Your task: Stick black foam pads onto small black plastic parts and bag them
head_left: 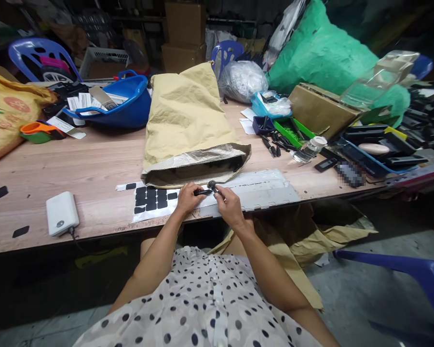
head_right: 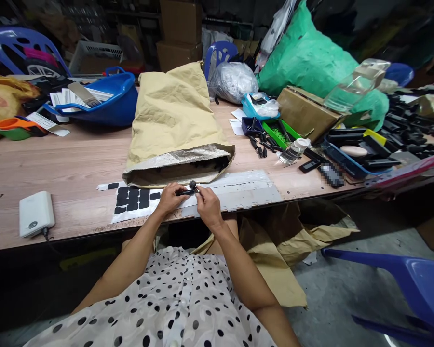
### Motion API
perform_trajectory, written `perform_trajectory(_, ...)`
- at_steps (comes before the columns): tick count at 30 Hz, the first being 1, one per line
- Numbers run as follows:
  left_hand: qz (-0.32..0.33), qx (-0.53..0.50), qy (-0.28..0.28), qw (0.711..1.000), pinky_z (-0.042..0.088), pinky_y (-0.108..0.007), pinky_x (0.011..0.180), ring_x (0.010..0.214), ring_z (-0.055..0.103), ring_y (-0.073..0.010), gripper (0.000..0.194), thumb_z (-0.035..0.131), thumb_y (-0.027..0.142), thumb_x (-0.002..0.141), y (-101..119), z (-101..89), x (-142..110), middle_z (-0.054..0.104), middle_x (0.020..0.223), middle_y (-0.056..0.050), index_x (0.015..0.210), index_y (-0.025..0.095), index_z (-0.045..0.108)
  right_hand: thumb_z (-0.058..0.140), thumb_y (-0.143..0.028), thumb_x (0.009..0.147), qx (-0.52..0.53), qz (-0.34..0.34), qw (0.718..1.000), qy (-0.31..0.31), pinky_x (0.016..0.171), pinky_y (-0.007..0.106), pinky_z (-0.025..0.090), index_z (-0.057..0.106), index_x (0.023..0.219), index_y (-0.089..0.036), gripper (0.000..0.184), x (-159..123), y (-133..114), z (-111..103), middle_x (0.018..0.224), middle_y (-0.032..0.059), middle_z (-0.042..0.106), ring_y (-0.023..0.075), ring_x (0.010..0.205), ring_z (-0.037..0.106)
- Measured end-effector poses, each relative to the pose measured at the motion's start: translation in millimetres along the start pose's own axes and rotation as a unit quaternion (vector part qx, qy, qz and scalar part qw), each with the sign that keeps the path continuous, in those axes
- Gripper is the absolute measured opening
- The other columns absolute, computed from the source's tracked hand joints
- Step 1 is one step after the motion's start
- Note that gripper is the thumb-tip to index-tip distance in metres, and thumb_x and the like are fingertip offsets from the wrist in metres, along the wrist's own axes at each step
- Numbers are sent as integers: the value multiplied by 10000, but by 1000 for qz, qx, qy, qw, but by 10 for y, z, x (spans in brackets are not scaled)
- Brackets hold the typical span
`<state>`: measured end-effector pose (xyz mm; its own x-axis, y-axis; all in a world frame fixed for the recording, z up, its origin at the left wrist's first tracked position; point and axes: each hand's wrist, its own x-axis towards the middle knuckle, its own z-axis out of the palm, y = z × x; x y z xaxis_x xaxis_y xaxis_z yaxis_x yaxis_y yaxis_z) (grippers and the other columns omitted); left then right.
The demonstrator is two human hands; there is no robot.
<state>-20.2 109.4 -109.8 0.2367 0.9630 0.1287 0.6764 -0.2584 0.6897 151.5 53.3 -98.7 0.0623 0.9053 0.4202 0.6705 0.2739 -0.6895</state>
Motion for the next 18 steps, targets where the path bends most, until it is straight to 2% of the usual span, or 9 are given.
perform_trajectory(8,-18,6,2,1000,475,-351,840,897,600,-224,104,759,202,714,34,3,15,681,851,-11,808,245,746,437,-198,939,-35,-35,999,-10,811,308,541,704,1175,-205,357,-98,-87,168,930,81,701,203,875,643)
perform_trajectory(11,-21,2,9,1000,476,-349,832,894,599,-224,105,762,210,715,43,3,14,686,850,-11,811,251,751,446,-190,929,-51,-28,998,-15,791,307,540,714,1156,-198,352,-87,-59,157,903,82,693,206,847,637)
perform_trajectory(15,-25,-1,11,1000,477,-350,847,905,603,-223,109,760,206,717,50,17,15,700,860,-11,814,255,759,431,-203,949,-47,-23,998,25,825,316,537,706,1183,-202,361,-56,-28,88,950,89,694,210,900,639)
perform_trajectory(18,-25,0,12,1000,478,-363,863,904,603,-224,96,756,224,725,46,22,18,706,873,-10,813,261,759,426,-201,952,-48,-19,998,25,829,316,534,703,1194,-212,368,-66,-13,80,956,87,691,211,905,636)
